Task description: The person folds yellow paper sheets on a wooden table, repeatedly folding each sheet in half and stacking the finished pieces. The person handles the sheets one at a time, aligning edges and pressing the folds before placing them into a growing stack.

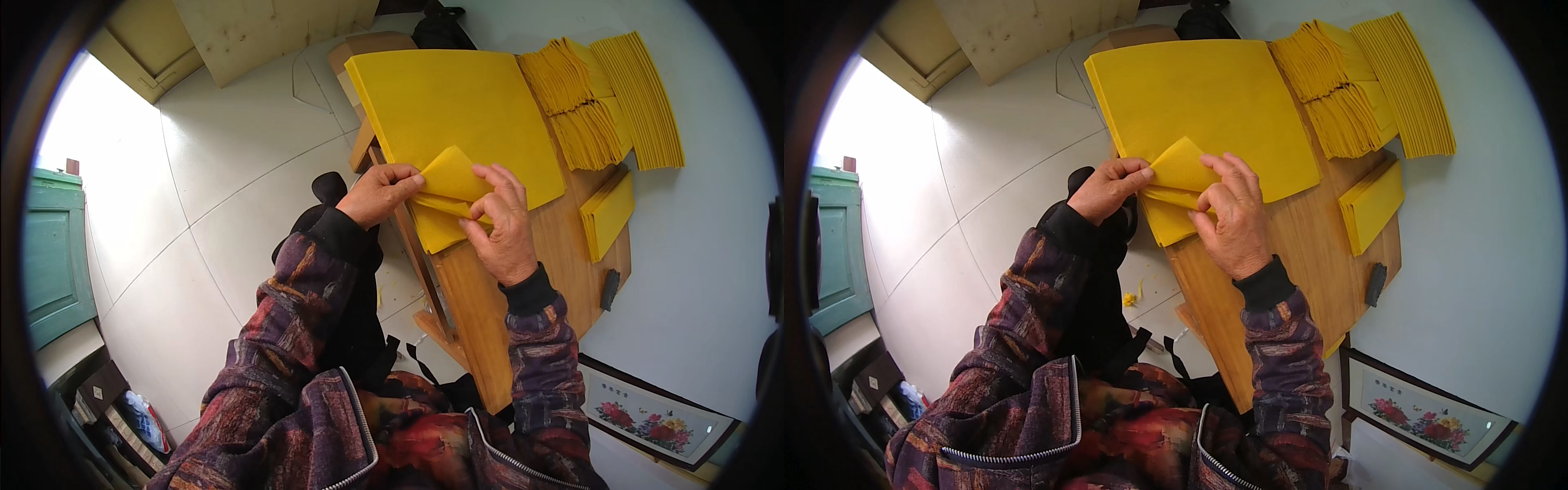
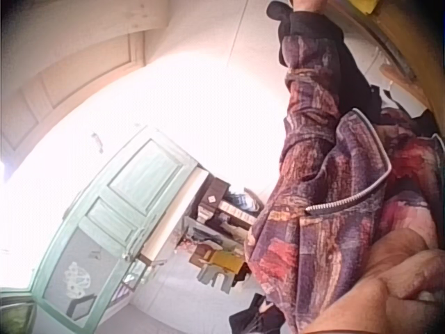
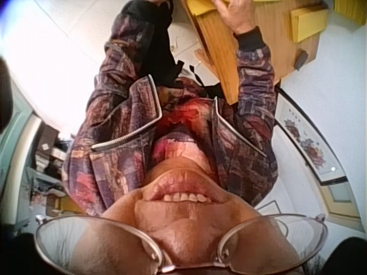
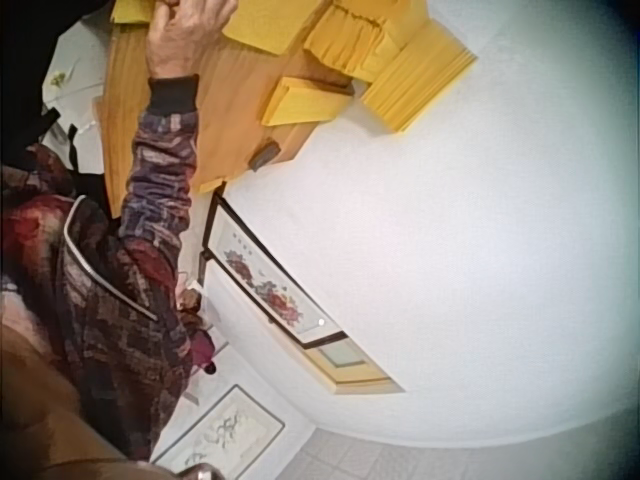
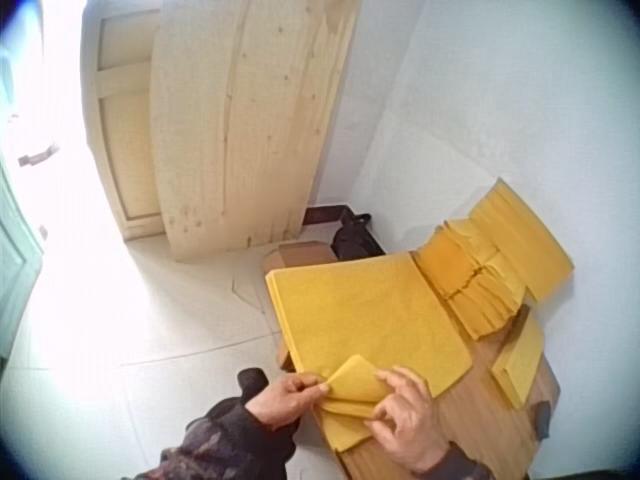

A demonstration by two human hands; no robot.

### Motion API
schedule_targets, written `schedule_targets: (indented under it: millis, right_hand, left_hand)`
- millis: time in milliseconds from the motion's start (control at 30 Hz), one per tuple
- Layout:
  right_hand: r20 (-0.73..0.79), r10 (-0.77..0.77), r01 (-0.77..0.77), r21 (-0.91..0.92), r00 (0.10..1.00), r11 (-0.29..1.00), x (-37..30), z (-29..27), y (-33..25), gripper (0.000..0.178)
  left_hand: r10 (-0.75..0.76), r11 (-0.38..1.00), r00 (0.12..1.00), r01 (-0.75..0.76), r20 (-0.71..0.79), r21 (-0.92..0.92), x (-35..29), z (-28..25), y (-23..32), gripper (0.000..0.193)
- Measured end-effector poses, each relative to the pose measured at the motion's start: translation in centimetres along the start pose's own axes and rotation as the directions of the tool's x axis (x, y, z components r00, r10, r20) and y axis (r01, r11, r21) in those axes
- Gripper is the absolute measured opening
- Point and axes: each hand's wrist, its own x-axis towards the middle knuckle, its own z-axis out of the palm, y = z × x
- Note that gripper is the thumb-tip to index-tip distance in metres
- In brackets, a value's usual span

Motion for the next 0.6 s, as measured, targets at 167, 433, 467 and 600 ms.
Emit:
schedule_targets:
  millis: [167, 433, 467, 600]
  right_hand:
    - [-0.003, 0.006, -0.006, 0.000, 1.000, 1.000, 0.03, -0.04, 0.01, 0.023]
    - [-0.007, 0.007, -0.007, -0.004, 1.000, 1.000, 0.19, -0.11, -0.01, 0.022]
    - [-0.009, 0.006, -0.006, -0.004, 1.000, 1.000, 0.22, -0.12, 0.01, 0.022]
    - [-0.037, 0.026, -0.026, 0.012, 0.999, 1.000, 0.59, -0.08, 0.34, 0.020]
  left_hand:
    - [-0.003, 1.000, 1.000, 0.002, -0.013, -0.017, -0.05, 0.00, 0.21, 0.029]
    - [-0.012, 1.000, 1.000, 0.012, -0.014, -0.011, -0.06, -0.02, 0.30, 0.029]
    - [-0.009, 1.000, 1.000, 0.009, -0.008, -0.010, -0.06, -0.01, 0.28, 0.028]
    - [-0.003, 0.999, 1.000, 0.003, -0.001, 0.050, 0.08, -0.15, 0.24, 0.030]
